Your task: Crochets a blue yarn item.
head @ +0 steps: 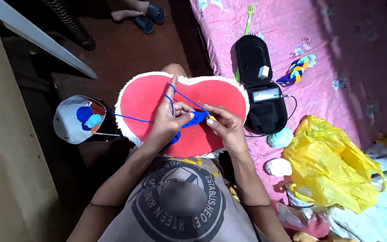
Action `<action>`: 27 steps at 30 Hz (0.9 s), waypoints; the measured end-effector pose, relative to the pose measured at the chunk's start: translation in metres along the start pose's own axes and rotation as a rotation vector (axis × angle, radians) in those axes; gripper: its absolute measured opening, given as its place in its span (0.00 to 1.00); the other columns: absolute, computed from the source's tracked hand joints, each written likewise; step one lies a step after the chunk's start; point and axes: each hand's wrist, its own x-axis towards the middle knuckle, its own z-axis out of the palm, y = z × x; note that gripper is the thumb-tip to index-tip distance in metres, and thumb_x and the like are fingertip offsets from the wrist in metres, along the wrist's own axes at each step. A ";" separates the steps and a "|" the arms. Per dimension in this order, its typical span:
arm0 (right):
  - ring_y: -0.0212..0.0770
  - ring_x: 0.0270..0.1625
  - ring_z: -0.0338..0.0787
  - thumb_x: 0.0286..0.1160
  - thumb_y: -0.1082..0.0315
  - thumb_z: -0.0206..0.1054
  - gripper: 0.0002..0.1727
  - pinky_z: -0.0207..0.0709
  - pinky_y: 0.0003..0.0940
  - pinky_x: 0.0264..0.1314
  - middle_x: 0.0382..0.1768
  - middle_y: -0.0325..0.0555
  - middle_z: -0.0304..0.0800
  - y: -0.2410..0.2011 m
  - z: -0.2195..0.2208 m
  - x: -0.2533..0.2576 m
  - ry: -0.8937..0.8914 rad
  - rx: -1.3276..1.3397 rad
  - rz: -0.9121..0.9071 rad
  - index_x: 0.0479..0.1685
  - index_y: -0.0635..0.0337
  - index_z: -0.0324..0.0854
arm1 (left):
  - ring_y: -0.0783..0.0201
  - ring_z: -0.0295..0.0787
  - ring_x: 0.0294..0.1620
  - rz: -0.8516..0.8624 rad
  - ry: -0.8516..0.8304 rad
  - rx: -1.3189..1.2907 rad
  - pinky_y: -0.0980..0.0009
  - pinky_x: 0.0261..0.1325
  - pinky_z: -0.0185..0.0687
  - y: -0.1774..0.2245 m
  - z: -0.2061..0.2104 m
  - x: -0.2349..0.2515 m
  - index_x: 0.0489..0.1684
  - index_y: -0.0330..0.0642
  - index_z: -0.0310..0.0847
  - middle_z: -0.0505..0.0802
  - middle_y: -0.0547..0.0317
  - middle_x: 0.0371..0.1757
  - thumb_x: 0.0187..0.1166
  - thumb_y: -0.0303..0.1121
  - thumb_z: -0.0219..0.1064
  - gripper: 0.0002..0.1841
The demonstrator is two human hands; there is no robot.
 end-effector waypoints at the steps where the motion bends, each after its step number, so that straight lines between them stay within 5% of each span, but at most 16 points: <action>1: 0.24 0.35 0.81 0.72 0.81 0.64 0.20 0.77 0.16 0.35 0.45 0.38 0.86 0.000 -0.003 0.000 -0.007 -0.098 -0.026 0.62 0.62 0.89 | 0.72 0.86 0.23 -0.006 0.021 0.023 0.82 0.24 0.80 -0.001 0.001 0.000 0.98 0.58 0.33 0.92 0.59 0.34 0.72 0.14 0.66 0.54; 4: 0.27 0.42 0.84 0.74 0.79 0.64 0.19 0.81 0.21 0.43 0.43 0.39 0.86 0.002 -0.015 -0.001 -0.046 -0.414 -0.116 0.61 0.58 0.91 | 0.71 0.84 0.20 0.008 0.082 0.105 0.82 0.19 0.76 -0.002 0.004 -0.001 0.98 0.57 0.36 0.92 0.60 0.31 0.71 0.14 0.67 0.54; 10: 0.33 0.28 0.80 0.71 0.77 0.63 0.22 0.72 0.32 0.24 0.35 0.41 0.84 0.004 -0.025 0.000 -0.055 -0.863 -0.314 0.58 0.48 0.94 | 0.69 0.84 0.21 0.046 0.141 0.276 0.78 0.19 0.77 -0.011 0.011 0.000 0.98 0.57 0.38 0.91 0.61 0.31 0.72 0.17 0.69 0.53; 16: 0.39 0.24 0.81 0.67 0.79 0.63 0.23 0.71 0.34 0.18 0.35 0.47 0.84 0.006 -0.015 -0.002 -0.010 -0.991 -0.378 0.59 0.51 0.94 | 0.71 0.88 0.30 0.118 0.164 0.498 0.73 0.29 0.84 -0.019 0.016 0.001 0.97 0.55 0.42 0.93 0.66 0.35 0.70 0.20 0.67 0.51; 27: 0.42 0.23 0.82 0.66 0.78 0.65 0.21 0.71 0.35 0.17 0.34 0.48 0.84 0.009 -0.010 -0.004 0.018 -1.065 -0.424 0.57 0.53 0.94 | 0.69 0.84 0.24 0.125 0.192 0.627 0.71 0.22 0.79 -0.018 0.023 0.000 0.97 0.54 0.43 0.90 0.64 0.34 0.72 0.21 0.67 0.49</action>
